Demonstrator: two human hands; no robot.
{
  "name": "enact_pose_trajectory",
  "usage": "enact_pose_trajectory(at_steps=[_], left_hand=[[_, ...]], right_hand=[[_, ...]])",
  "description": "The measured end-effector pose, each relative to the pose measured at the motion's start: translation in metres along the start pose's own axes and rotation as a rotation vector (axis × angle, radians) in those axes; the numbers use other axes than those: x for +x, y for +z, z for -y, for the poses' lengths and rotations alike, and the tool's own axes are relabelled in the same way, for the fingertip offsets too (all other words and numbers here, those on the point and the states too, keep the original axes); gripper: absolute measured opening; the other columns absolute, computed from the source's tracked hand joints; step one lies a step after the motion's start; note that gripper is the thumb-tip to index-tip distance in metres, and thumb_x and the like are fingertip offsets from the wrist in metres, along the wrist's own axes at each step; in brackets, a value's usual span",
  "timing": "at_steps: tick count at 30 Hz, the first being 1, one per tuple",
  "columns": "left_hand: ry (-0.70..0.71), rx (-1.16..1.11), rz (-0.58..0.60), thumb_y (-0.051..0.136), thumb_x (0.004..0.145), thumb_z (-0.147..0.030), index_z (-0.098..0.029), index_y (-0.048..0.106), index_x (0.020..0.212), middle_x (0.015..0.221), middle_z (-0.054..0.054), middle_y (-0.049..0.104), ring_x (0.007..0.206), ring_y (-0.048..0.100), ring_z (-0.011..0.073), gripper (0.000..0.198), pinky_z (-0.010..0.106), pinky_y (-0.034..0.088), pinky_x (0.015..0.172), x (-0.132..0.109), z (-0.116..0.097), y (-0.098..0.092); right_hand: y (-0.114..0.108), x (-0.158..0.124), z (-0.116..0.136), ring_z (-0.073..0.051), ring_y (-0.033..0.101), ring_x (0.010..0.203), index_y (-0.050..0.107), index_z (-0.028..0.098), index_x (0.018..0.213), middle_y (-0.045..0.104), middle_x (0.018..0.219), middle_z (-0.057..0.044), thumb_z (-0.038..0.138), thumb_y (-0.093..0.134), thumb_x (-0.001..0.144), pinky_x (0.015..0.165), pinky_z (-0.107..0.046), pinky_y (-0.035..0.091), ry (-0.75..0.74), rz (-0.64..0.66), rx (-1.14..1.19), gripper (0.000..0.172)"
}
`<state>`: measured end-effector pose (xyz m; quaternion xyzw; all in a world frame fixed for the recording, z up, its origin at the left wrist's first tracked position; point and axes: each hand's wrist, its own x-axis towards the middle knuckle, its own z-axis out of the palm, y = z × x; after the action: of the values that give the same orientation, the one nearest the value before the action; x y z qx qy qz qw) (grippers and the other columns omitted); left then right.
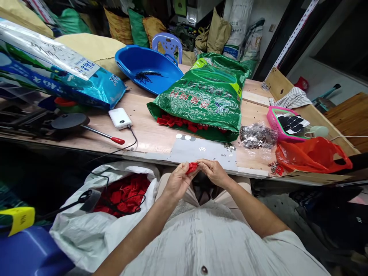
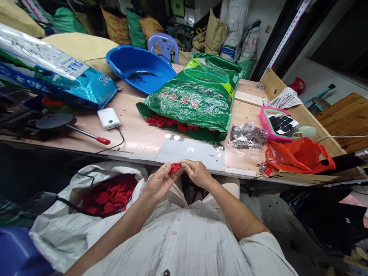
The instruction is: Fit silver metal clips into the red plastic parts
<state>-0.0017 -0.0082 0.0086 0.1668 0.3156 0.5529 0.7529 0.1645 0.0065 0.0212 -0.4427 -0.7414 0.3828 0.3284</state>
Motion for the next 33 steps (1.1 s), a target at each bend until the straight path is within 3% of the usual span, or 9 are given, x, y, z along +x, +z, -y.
enact_pose_trajectory(at_steps=[3,6,9,11,14,18,24,29,33], left_hand=[[0.18,0.256,-0.08,0.076,0.074,-0.032,-0.017,0.054,0.072,0.085,0.003,0.071,0.09,0.07,0.0191,0.027,0.042,0.047,0.101,0.0,-0.009,-0.026],[0.47,0.624,-0.352,0.073,0.075,-0.038,-0.019,0.055,0.078,0.096,0.003,0.067,0.096,0.066,0.0195,0.026,0.041,0.046,0.1,-0.006,-0.027,-0.065],[0.681,1.064,-0.627,0.067,0.077,-0.039,-0.02,0.058,0.082,0.1,0.005,0.063,0.106,0.059,0.0243,0.021,0.046,0.043,0.101,-0.019,-0.048,-0.108],[0.777,1.312,-0.742,0.062,0.08,-0.037,-0.02,0.059,0.084,0.098,0.007,0.061,0.113,0.053,0.0287,0.018,0.05,0.04,0.104,-0.028,-0.059,-0.131],[0.851,1.477,-0.847,0.061,0.08,-0.035,-0.021,0.059,0.094,0.104,0.009,0.06,0.12,0.048,0.0331,0.02,0.054,0.036,0.107,-0.037,-0.067,-0.149],[0.869,1.516,-0.817,0.061,0.081,-0.039,-0.018,0.06,0.102,0.114,0.014,0.056,0.125,0.045,0.0349,0.031,0.052,0.033,0.11,-0.036,-0.065,-0.148],[0.88,1.479,-0.702,0.059,0.082,-0.043,-0.019,0.058,0.105,0.116,0.012,0.054,0.126,0.045,0.0326,0.033,0.05,0.033,0.111,-0.02,-0.049,-0.132],[0.887,1.459,-0.555,0.06,0.083,-0.037,-0.02,0.057,0.109,0.121,0.012,0.053,0.129,0.042,0.0311,0.031,0.049,0.031,0.113,-0.009,-0.034,-0.109],[0.885,1.408,-0.444,0.06,0.084,-0.033,-0.022,0.057,0.11,0.12,0.01,0.055,0.13,0.043,0.0293,0.028,0.048,0.031,0.113,-0.001,-0.023,-0.085]], right_hand=[[-0.008,0.005,-0.008,-0.014,0.06,0.066,0.066,0.025,0.118,0.067,0.075,0.001,0.04,0.039,0.1,0.069,-0.024,0.044,0.09,0.006,-0.107,0.036],[-0.024,0.013,-0.022,-0.017,0.063,0.085,0.064,0.024,0.119,0.07,0.095,-0.003,0.035,0.047,0.097,0.08,-0.027,0.045,0.181,-0.083,-0.32,0.031],[-0.042,0.028,-0.037,-0.022,0.06,0.106,0.061,0.018,0.123,0.063,0.118,-0.011,0.027,0.053,0.093,0.093,-0.031,0.043,0.263,-0.161,-0.543,0.032],[-0.053,0.041,-0.045,-0.024,0.058,0.112,0.056,0.015,0.13,0.057,0.126,-0.015,0.025,0.053,0.093,0.096,-0.034,0.043,0.315,-0.194,-0.641,0.038],[-0.067,0.066,-0.052,-0.029,0.059,0.112,0.048,0.01,0.137,0.054,0.128,-0.021,0.025,0.052,0.093,0.095,-0.038,0.044,0.44,-0.226,-0.729,0.047],[-0.084,0.098,-0.061,-0.033,0.062,0.108,0.059,0.004,0.124,0.06,0.118,-0.027,0.018,0.052,0.091,0.092,-0.04,0.046,0.622,-0.234,-0.771,0.036],[-0.097,0.122,-0.077,-0.034,0.066,0.102,0.073,0.0,0.097,0.069,0.098,-0.028,0.006,0.059,0.08,0.089,-0.038,0.047,0.683,-0.22,-0.753,0.023],[-0.097,0.118,-0.074,-0.029,0.065,0.102,0.072,0.006,0.104,0.07,0.101,-0.023,0.016,0.059,0.083,0.089,-0.034,0.046,0.597,-0.278,-0.717,0.028],[-0.088,0.102,-0.067,-0.02,0.065,0.093,0.069,0.022,0.107,0.072,0.1,-0.006,0.031,0.056,0.088,0.083,-0.028,0.046,0.435,-0.274,-0.612,0.026]])
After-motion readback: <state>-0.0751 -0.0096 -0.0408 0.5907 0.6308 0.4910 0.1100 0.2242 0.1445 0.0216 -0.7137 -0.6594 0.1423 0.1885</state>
